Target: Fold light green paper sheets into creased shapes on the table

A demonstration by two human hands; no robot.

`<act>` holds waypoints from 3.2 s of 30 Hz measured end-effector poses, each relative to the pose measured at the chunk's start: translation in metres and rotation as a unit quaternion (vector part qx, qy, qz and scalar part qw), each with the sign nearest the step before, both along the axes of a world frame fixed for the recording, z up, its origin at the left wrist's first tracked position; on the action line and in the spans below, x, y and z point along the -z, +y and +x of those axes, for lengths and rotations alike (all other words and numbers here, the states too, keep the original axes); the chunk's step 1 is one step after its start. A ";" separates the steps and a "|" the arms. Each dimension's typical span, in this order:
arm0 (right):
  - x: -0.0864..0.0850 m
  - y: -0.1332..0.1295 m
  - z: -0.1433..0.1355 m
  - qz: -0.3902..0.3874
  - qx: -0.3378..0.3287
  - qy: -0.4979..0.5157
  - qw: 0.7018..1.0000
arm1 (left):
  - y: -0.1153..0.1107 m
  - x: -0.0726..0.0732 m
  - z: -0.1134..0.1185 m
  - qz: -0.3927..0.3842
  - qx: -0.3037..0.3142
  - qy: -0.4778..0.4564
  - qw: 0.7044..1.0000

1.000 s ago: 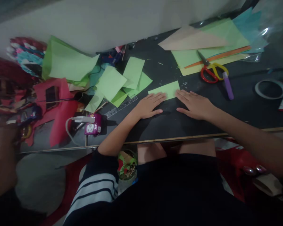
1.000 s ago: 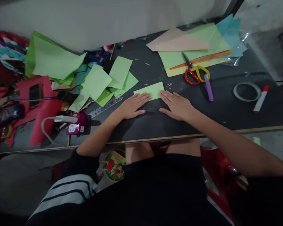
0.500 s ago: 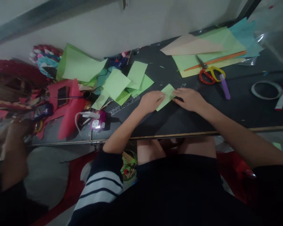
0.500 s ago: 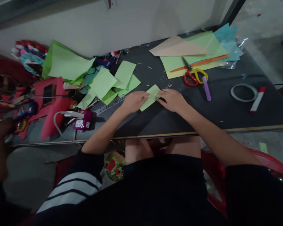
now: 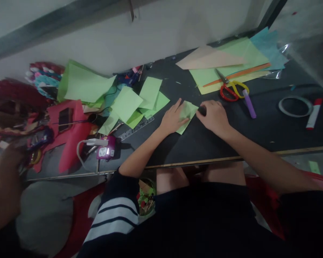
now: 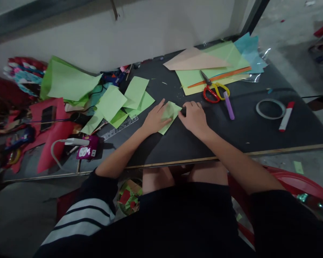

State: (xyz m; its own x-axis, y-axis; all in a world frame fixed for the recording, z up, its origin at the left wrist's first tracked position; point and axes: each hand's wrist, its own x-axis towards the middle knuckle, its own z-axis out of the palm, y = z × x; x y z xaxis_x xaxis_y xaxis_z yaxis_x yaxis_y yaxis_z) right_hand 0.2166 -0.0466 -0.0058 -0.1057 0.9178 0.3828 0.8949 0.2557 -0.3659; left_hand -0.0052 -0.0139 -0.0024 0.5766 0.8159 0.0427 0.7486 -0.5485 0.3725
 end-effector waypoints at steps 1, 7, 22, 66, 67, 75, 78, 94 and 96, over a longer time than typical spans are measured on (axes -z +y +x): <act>0.000 -0.004 -0.004 -0.011 0.030 -0.001 0.999 | 0.001 0.002 0.001 -0.004 -0.030 -0.032 0.999; 0.002 0.004 -0.020 -0.092 0.033 0.066 0.993 | 0.009 0.007 0.005 -0.139 -0.129 -0.236 0.953; -0.042 0.017 -0.045 -0.015 -0.077 0.432 0.899 | -0.003 -0.011 0.006 -0.150 -0.192 -0.552 0.797; -0.050 0.005 -0.044 -0.043 -0.079 0.420 0.903 | -0.002 -0.038 -0.008 -0.116 -0.111 -0.482 0.861; -0.049 0.005 -0.044 -0.052 -0.082 0.414 0.905 | 0.001 -0.038 -0.010 -0.117 -0.113 -0.488 0.858; -0.046 0.009 -0.045 -0.150 -0.084 0.373 0.912 | 0.010 -0.031 -0.015 -0.119 -0.130 -0.453 0.874; -0.040 0.012 -0.044 -0.224 -0.101 0.373 0.895 | 0.009 -0.026 -0.015 -0.104 -0.146 -0.447 0.876; -0.065 0.007 -0.039 -0.543 -0.111 0.375 0.743 | 0.044 -0.015 -0.057 0.032 -0.254 -0.502 0.826; -0.069 0.012 -0.031 -0.564 -0.122 0.349 0.739 | 0.044 -0.015 -0.057 0.025 -0.247 -0.509 0.824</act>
